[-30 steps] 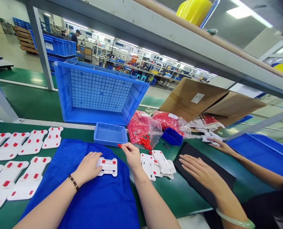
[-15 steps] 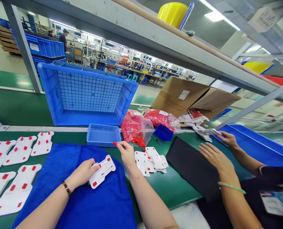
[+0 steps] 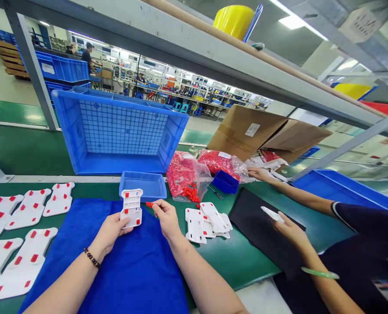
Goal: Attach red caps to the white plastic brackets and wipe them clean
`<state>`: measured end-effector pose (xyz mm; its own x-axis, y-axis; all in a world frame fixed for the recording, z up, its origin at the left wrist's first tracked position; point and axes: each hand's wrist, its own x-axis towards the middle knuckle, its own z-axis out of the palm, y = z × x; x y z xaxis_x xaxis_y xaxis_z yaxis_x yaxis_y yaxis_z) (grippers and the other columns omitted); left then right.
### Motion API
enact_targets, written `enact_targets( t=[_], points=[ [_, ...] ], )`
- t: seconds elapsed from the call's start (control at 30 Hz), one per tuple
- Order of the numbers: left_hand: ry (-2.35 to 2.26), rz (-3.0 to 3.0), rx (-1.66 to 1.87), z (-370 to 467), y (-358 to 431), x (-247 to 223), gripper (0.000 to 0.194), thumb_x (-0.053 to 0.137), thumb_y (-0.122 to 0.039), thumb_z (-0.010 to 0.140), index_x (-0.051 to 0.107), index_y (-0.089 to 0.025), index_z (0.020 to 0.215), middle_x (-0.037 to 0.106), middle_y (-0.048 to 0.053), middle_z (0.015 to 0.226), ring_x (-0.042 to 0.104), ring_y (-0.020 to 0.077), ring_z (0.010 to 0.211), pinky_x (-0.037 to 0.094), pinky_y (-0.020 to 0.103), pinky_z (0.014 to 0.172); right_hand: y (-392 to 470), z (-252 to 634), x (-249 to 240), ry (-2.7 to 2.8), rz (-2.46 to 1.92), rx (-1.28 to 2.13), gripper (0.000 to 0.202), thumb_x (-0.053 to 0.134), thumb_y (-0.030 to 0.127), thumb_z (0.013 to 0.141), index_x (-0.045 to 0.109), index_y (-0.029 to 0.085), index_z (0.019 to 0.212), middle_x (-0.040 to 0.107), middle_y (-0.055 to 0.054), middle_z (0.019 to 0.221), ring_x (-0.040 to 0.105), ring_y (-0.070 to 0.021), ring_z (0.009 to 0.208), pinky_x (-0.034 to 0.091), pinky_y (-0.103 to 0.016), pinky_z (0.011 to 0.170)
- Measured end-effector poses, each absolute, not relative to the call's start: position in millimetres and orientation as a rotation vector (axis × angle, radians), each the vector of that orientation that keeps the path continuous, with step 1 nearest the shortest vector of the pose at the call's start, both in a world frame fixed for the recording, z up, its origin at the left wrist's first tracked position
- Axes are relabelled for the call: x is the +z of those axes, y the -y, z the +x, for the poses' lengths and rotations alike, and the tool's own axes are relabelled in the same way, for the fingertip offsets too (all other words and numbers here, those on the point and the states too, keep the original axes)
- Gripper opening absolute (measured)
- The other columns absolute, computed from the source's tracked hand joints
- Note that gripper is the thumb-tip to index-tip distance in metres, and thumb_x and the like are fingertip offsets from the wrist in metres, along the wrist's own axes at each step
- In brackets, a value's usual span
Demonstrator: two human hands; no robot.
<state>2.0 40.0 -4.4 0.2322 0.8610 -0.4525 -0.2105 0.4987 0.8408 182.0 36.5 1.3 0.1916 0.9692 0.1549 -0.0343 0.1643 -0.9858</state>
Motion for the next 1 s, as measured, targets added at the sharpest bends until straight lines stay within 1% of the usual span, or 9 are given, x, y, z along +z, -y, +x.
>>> enact_targets(
  t=[0.1,0.17,0.23,0.3,0.43,0.63,0.83,1.0],
  points=[
    [-1.091,0.781,0.855,4.6,-39.0,-6.4,0.024,0.065,-0.021,0.072,0.065,-0.01,0.093,0.068,0.012,0.1,0.064,0.0193,0.09,0.054,0.024,0.072,-34.8,176.3,-0.4,1.125,-1.122,1.002,0.02,0.058,0.037,0.072,0.062,0.017,0.071,0.054,0.001,0.062,0.042,-0.0098,0.053,0.036,-0.022,0.052],
    [-1.084,0.789,0.868,5.5,-38.7,-7.6,0.025,0.064,-0.022,0.073,0.064,-0.011,0.095,0.068,0.011,0.099,0.065,0.019,0.087,0.055,0.024,0.068,-34.6,175.1,-1.7,1.129,-1.121,1.009,0.02,0.058,0.037,0.072,0.062,0.017,0.071,0.053,0.002,0.062,0.042,-0.0097,0.053,0.036,-0.022,0.052],
    [-1.094,0.77,0.874,5.8,-38.9,-8.3,0.026,0.062,-0.02,0.074,0.062,-0.013,0.099,0.068,0.011,0.099,0.066,0.0186,0.082,0.055,0.023,0.062,-34.9,175.2,-2.9,1.119,-1.123,1.018,0.02,0.058,0.037,0.072,0.062,0.017,0.071,0.052,0.002,0.06,0.042,-0.0096,0.053,0.036,-0.022,0.052],
    [-1.109,0.743,0.886,6.0,-38.9,-8.5,0.025,0.06,-0.017,0.075,0.061,-0.014,0.1,0.068,0.01,0.099,0.066,0.0178,0.079,0.055,0.023,0.06,-35.2,175.9,-4.3,1.106,-1.123,1.016,0.02,0.058,0.037,0.072,0.062,0.017,0.072,0.051,0.002,0.059,0.042,-0.0097,0.052,0.036,-0.023,0.052],
    [-1.099,0.736,0.928,7.9,-36.9,-8.4,0.02,0.057,-0.015,0.077,0.063,-0.012,0.096,0.068,0.01,0.097,0.065,0.0165,0.082,0.054,0.022,0.065,-36.0,176.3,-9.8,1.072,-1.105,1.018,0.019,0.059,0.035,0.073,0.061,0.017,0.071,0.05,0.003,0.057,0.041,-0.0094,0.052,0.035,-0.023,0.052],
    [-1.069,0.775,0.945,11.2,-33.5,-9.7,0.02,0.057,-0.019,0.078,0.064,-0.012,0.096,0.068,0.009,0.098,0.065,0.0169,0.085,0.054,0.023,0.069,-36.1,171.6,-16.8,1.03,-1.105,1.074,0.018,0.06,0.034,0.072,0.06,0.017,0.07,0.048,0.004,0.054,0.04,-0.0092,0.05,0.033,-0.023,0.051],
    [-1.045,0.812,0.973,13.0,-31.6,-11.5,0.025,0.062,-0.026,0.074,0.065,-0.012,0.094,0.069,0.008,0.095,0.064,0.0171,0.085,0.053,0.024,0.072,-32.3,164.1,-15.6,1.039,-1.086,1.14,0.017,0.06,0.033,0.072,0.06,0.016,0.068,0.048,0.004,0.054,0.039,-0.0088,0.051,0.033,-0.022,0.052],
    [-1.004,0.875,1.01,16.0,-27.1,-11.9,0.036,0.064,-0.039,0.07,0.065,-0.013,0.095,0.068,0.007,0.097,0.062,0.0184,0.087,0.052,0.027,0.075,-30.2,157.7,-16.2,0.994,-1.105,1.145,0.022,0.061,0.037,0.071,0.06,0.015,0.068,0.047,0.004,0.054,0.039,-0.0084,0.051,0.032,-0.022,0.052]
  ],
)
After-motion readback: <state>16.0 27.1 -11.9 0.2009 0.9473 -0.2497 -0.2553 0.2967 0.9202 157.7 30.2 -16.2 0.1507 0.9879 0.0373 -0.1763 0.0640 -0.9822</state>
